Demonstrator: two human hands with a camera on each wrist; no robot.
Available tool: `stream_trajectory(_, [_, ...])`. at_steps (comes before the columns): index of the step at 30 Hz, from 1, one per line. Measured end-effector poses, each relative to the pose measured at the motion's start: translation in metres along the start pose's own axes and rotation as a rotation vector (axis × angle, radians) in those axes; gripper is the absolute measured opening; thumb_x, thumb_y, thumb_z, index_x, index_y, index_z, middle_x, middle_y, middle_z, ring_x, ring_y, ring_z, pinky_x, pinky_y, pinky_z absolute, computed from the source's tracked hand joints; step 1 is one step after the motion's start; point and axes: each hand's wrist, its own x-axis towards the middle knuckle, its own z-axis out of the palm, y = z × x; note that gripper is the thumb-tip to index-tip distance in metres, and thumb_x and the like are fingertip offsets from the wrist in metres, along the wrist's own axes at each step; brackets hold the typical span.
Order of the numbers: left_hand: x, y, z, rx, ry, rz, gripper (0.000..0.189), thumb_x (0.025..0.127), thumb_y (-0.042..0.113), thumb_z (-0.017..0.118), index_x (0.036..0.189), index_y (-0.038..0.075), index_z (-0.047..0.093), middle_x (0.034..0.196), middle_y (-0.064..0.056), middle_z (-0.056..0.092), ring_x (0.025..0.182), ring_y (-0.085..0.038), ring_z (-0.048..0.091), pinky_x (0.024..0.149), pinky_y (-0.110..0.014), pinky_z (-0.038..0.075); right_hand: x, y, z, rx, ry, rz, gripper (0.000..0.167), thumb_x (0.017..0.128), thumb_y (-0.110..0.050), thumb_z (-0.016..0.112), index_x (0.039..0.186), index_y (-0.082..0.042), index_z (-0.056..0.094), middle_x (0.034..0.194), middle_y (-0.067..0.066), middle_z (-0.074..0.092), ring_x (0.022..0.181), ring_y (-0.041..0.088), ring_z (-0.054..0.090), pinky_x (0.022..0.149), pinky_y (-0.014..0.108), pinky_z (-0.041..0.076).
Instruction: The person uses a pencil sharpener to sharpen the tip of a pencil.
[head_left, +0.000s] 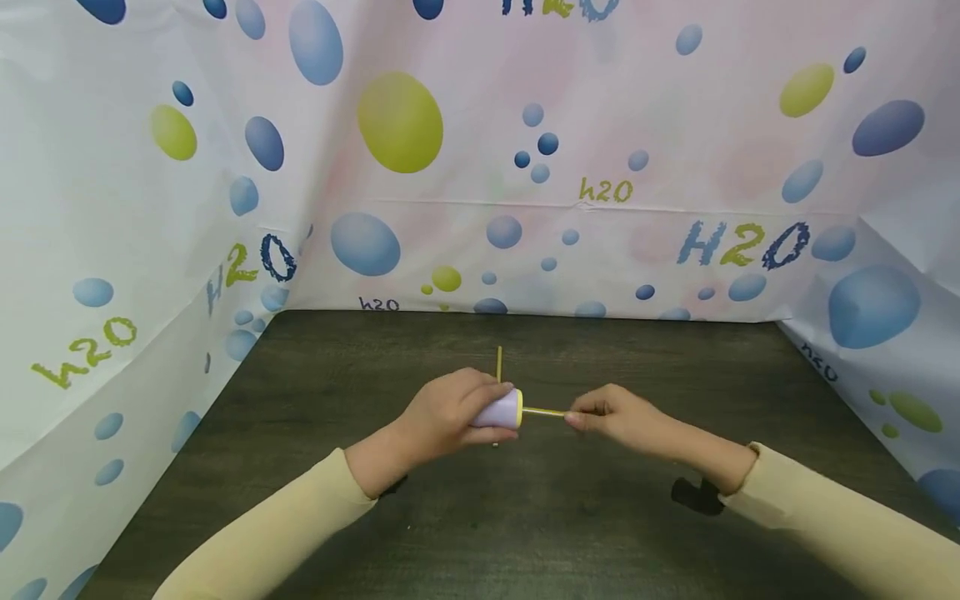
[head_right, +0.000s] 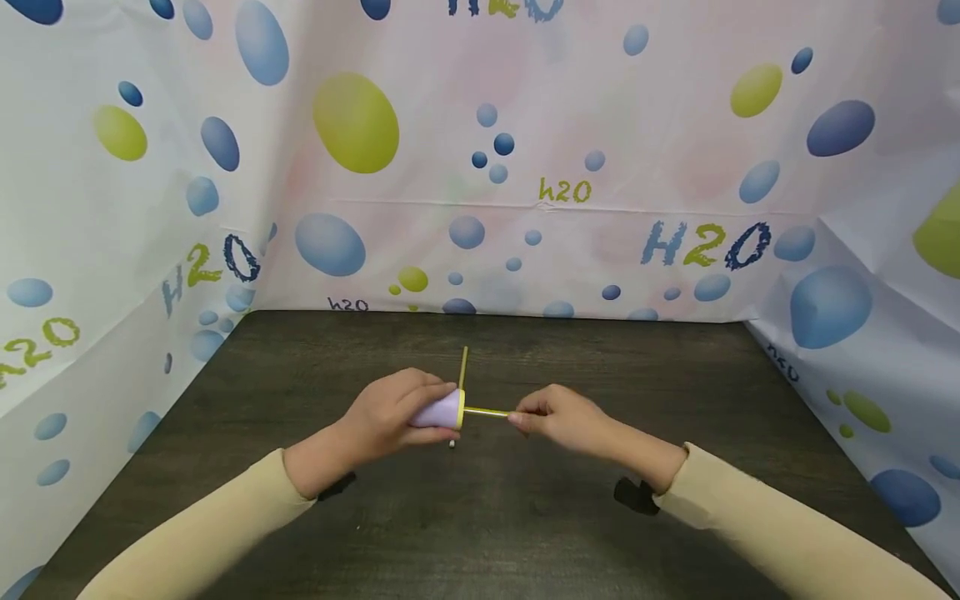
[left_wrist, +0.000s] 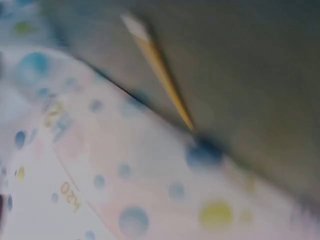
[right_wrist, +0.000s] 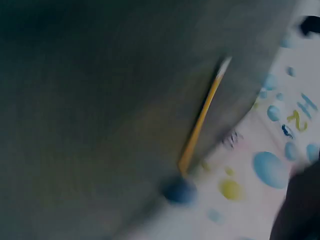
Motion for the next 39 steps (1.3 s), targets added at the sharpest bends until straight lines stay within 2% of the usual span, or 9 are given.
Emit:
stream_trajectory(2, [-0.002,-0.004,0.002,0.175,0.119,0.253,0.065,0.066,0.045,0.096,0.109,0.003,0.072,0.094,-0.004,0.074,0.084,-0.014,0.071,0.078,-0.025,0.061,0.000,0.002,-0.004,0.376,-0.227,0.230,0.038,0.109,-0.027,0.046,0.084,-0.005,0.063,0.058,-0.011,0.037,0.047,0.001,0.023,0.047,0.023,0.019])
stream_trajectory(5, [-0.004,-0.005,0.002,0.172,0.111,0.292,0.066,0.066,0.048,0.095,0.110,0.004,0.072,0.096,-0.003,0.074,0.084,-0.013,0.070,0.077,-0.024,0.061,0.000,0.004,-0.009,0.535,-0.369,0.365,0.038,0.110,-0.025,0.042,0.084,-0.005,0.062,0.056,-0.011,0.034,0.043,0.001,0.022,0.044,0.024,0.016])
stream_trajectory(8, [-0.003,0.000,-0.001,-0.040,-0.074,-0.035,0.057,0.074,0.043,0.091,0.113,0.006,0.073,0.097,-0.004,0.076,0.081,-0.013,0.070,0.070,-0.022,0.058,-0.001,0.002,-0.008,0.210,-0.201,0.163,0.046,0.111,-0.034,0.042,0.098,-0.001,0.070,0.058,-0.010,0.044,0.046,-0.001,0.030,0.045,0.023,0.024])
stream_trajectory(14, [0.012,-0.005,-0.010,-0.794,-0.384,-0.993,0.044,0.098,0.040,0.067,0.116,0.000,0.072,0.094,-0.012,0.073,0.070,-0.010,0.063,0.064,-0.025,0.054,0.001,0.006,-0.002,-0.996,0.580,-0.502,0.052,0.109,-0.047,0.037,0.105,-0.008,0.071,0.079,-0.002,0.065,0.062,0.008,0.056,0.052,0.023,0.043])
stream_trajectory(19, [0.018,-0.008,-0.015,-1.182,-0.487,-1.263,0.047,0.104,0.038,0.058,0.114,-0.007,0.069,0.087,-0.011,0.068,0.064,-0.012,0.064,0.066,-0.028,0.058,0.008,0.010,0.000,-1.260,0.890,-0.848,0.034,0.110,-0.028,0.047,0.092,-0.009,0.069,0.068,-0.001,0.054,0.053,0.012,0.045,0.043,0.023,0.033])
stream_trajectory(24, [0.017,0.006,-0.016,-0.809,-0.331,-1.008,0.037,0.094,0.033,0.073,0.110,0.000,0.074,0.093,-0.012,0.074,0.070,-0.010,0.063,0.063,-0.025,0.056,0.005,0.004,0.005,-1.082,0.794,-0.671,0.048,0.112,-0.038,0.039,0.084,-0.013,0.069,0.064,-0.005,0.059,0.048,0.006,0.048,0.040,0.020,0.031])
stream_trajectory(32, [0.002,0.003,-0.005,0.196,0.164,0.255,0.064,0.065,0.044,0.096,0.107,0.003,0.073,0.094,-0.004,0.074,0.083,-0.014,0.071,0.076,-0.025,0.061,-0.005,-0.006,-0.009,0.323,-0.200,0.196,0.039,0.110,-0.028,0.045,0.083,-0.005,0.063,0.057,-0.011,0.032,0.046,0.001,0.020,0.045,0.024,0.016])
stream_trajectory(36, [0.000,-0.001,-0.005,0.197,0.163,0.281,0.065,0.066,0.046,0.095,0.110,0.004,0.072,0.097,-0.004,0.074,0.085,-0.014,0.071,0.078,-0.026,0.061,-0.005,-0.008,-0.016,0.440,-0.315,0.307,0.041,0.111,-0.028,0.041,0.089,-0.002,0.064,0.054,-0.010,0.031,0.043,0.004,0.019,0.043,0.025,0.016])
stream_trajectory(39, [0.001,0.000,-0.008,-0.027,-0.008,-0.065,0.057,0.071,0.039,0.093,0.112,0.005,0.073,0.097,-0.005,0.076,0.083,-0.015,0.071,0.071,-0.025,0.059,-0.005,-0.014,-0.013,0.064,-0.086,0.149,0.047,0.110,-0.038,0.044,0.106,0.000,0.071,0.059,-0.010,0.045,0.048,0.001,0.031,0.046,0.022,0.028])
